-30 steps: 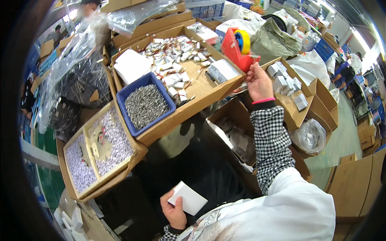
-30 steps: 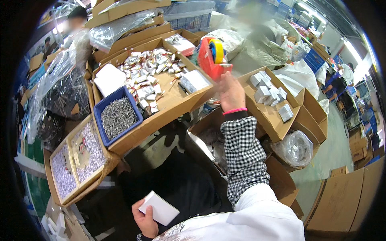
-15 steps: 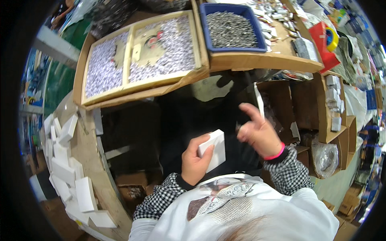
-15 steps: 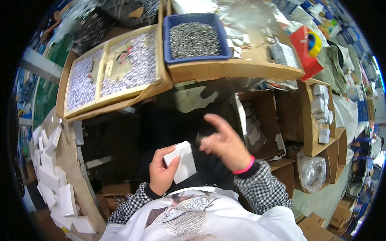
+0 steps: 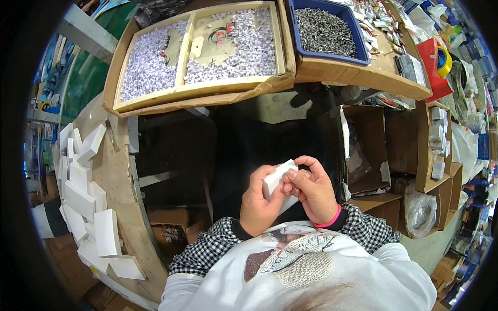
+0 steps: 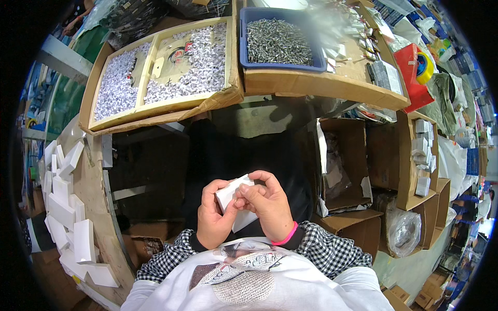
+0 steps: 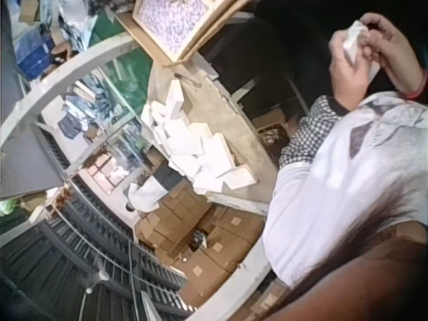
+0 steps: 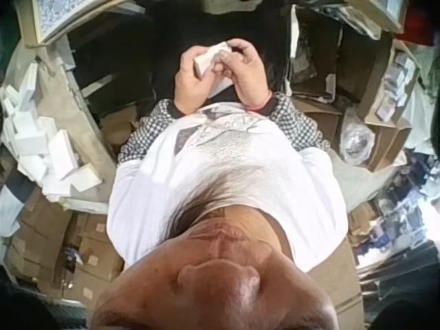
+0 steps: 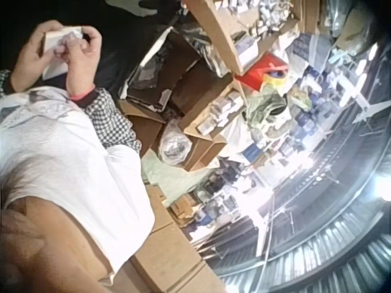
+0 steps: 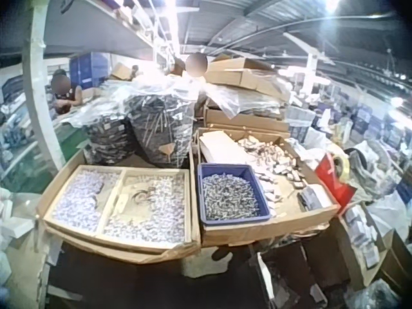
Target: The person repeatedly picks up small white boxes, inserts small metal components and a black item, then closes and seals each box with tape. The process is repeated continuously at a workbench in a factory setting.
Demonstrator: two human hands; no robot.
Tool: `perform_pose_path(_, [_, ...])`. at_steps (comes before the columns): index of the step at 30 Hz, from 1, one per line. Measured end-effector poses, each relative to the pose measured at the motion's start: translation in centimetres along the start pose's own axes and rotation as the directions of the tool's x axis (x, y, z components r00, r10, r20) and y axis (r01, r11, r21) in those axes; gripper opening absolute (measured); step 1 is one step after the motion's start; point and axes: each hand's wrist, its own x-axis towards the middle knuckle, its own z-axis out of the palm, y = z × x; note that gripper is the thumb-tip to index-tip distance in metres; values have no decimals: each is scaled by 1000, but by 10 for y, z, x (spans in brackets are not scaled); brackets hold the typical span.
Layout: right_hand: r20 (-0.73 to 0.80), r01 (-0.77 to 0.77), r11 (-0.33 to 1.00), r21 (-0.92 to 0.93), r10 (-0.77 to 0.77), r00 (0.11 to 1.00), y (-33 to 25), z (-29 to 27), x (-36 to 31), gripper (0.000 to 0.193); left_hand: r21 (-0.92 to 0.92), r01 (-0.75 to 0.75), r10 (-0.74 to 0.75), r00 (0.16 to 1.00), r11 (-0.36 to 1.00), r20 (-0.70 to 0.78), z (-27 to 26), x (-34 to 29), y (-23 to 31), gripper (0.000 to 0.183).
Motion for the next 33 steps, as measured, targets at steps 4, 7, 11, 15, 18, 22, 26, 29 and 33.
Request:
perform_pose_path(4, [-8,3,1000,-19,-3,1000,-2,3,0,26,46,-31,29,998,998,52,-3,2,4,46])
perform_pose_path(7, [-31,-6,999,-49,5,1000,0,3,0,28,84,-94,85,992,992,96,-6,6,6,43])
perform_pose_path(11, [-89,-55,994,-90,47,995,1,2,-2,38,112,-144,136,988,983,78,-8,9,11,33])
perform_pose_path(15, [-48,-78,905,-419,63,997,-2,-4,-4,48,128,-95,95,995,987,4,-9,8,10,18])
perform_pose_path(18, [-14,-245,863,-443,266,964,2,-12,0,48,132,-60,63,998,989,-20,-6,6,3,14])
perform_pose_path(22, [5,-128,712,-690,181,983,14,-12,11,32,-25,29,-29,999,999,-16,-11,12,-6,15])
perform_pose_path(26, [187,-39,702,-711,243,952,-8,-1,4,55,-71,-35,29,996,997,-87,-32,15,16,17])
perform_pose_path(29, [248,101,607,-789,163,955,-21,16,2,53,11,-164,156,916,986,-370,-82,17,45,24])
perform_pose_path(33, [324,194,570,-798,134,937,-17,30,11,26,692,-39,622,477,721,-621,-163,5,93,37])
